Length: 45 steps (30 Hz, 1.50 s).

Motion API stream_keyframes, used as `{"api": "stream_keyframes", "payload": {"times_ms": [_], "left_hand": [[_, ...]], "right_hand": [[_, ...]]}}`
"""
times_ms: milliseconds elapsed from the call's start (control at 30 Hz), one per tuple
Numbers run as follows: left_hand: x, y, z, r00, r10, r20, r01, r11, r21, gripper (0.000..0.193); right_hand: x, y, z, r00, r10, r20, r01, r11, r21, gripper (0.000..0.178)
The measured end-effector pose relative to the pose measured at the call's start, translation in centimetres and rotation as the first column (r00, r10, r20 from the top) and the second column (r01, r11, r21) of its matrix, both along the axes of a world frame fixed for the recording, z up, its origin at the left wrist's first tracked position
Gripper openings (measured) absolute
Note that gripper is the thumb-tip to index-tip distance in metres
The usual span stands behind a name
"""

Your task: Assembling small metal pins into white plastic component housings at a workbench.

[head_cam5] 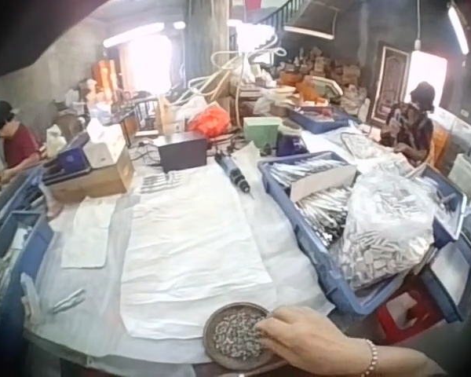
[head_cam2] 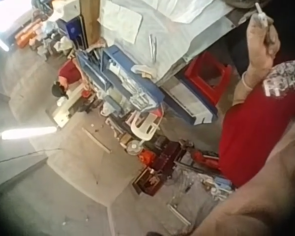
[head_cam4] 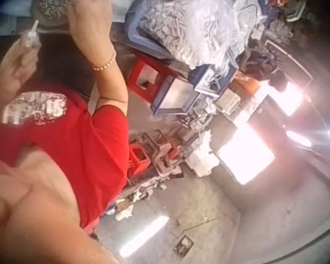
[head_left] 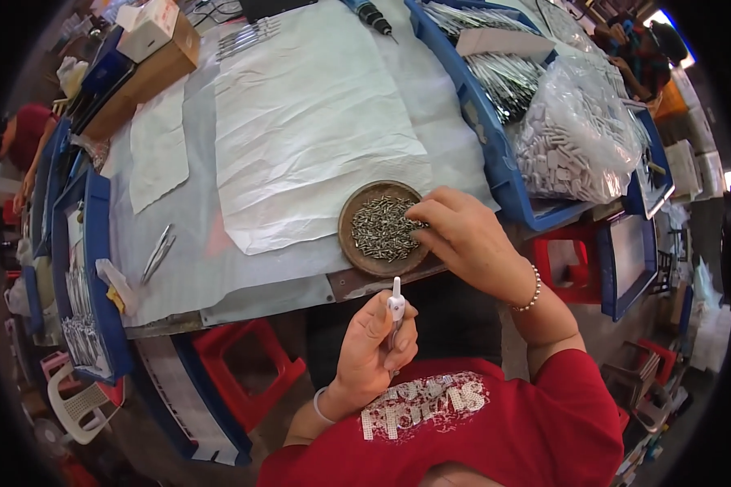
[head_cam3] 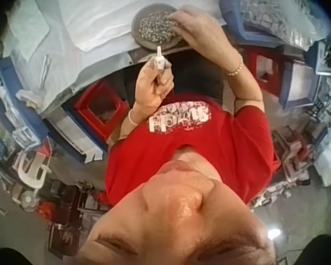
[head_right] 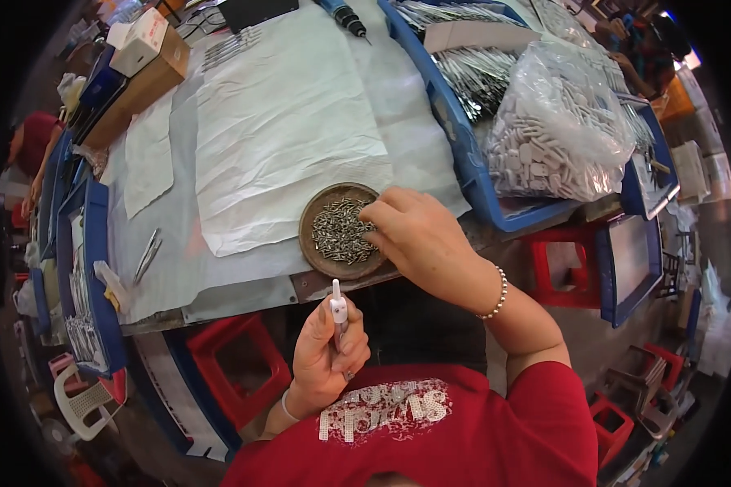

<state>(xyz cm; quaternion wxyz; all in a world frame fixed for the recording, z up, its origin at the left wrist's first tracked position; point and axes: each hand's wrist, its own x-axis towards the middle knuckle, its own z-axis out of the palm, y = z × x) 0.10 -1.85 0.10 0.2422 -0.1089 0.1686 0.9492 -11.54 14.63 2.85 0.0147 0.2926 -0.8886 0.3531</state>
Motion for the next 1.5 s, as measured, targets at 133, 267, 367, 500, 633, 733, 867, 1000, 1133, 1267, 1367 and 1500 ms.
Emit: {"api": "stream_keyframes", "payload": {"times_ms": [133,267,367,500,633,733,867,1000,1133,1267,1367,1500], "left_hand": [[0.2,-0.5,0.0,1.000,0.013,0.007,-0.013,1.000,0.010,0.032],[0.1,-0.9,-0.4,1.000,0.015,0.002,-0.015,0.999,0.039,0.032],[0.0,-1.2,-0.7,1.000,0.017,-0.005,-0.016,0.998,0.057,0.033],[-0.1,-1.4,-1.0,1.000,0.024,0.004,-0.024,0.997,0.074,0.032],[-0.4,-1.5,-1.0,1.000,0.007,0.019,-0.008,0.995,0.098,0.031],[-0.4,-1.3,-1.3,0.999,-0.003,0.041,-0.001,0.994,0.112,0.032],[-0.5,-1.3,-1.3,1.000,0.001,0.014,-0.002,0.995,0.103,0.032],[-0.5,-1.5,-1.2,1.000,0.006,0.008,-0.007,0.994,0.111,0.031],[-0.5,-1.6,-1.5,1.000,0.008,0.011,-0.010,0.984,0.176,0.026],[-0.6,-1.4,-1.5,1.000,0.005,0.029,-0.011,0.981,0.193,0.027],[-0.7,-1.2,-1.7,1.000,-0.010,0.012,0.007,0.981,0.192,0.032],[-0.8,-1.3,-1.6,0.997,-0.003,0.072,-0.011,0.982,0.190,0.026]], "right_hand": [[-0.9,-1.8,-0.4,0.989,0.095,-0.111,-0.075,0.982,0.174,0.022],[-1.6,-2.8,-1.4,0.981,0.129,-0.148,-0.087,0.961,0.262,0.015],[-1.8,-2.9,-1.5,0.982,0.147,-0.117,-0.107,0.949,0.296,0.011],[-2.0,-2.8,-1.5,0.987,0.149,-0.067,-0.123,0.947,0.297,0.010],[-1.9,-3.1,-1.0,0.991,0.108,-0.082,-0.080,0.952,0.294,0.010],[-1.8,-3.4,-0.8,0.991,0.117,-0.066,-0.091,0.948,0.306,0.011],[-1.9,-3.5,-0.9,0.991,0.122,-0.047,-0.098,0.933,0.345,0.008],[-1.9,-3.6,-0.6,0.994,0.077,-0.073,-0.055,0.963,0.263,0.007],[-1.8,-3.9,-0.3,0.996,-0.018,0.085,0.005,0.989,0.148,0.010],[-1.5,-3.7,0.1,0.983,-0.065,0.170,0.060,0.998,0.031,0.008],[-1.3,-2.8,0.0,0.973,-0.059,0.222,0.082,0.992,-0.096,0.006],[0.4,-2.2,1.0,0.817,-0.001,0.577,0.231,0.917,-0.326,0.004]]}}
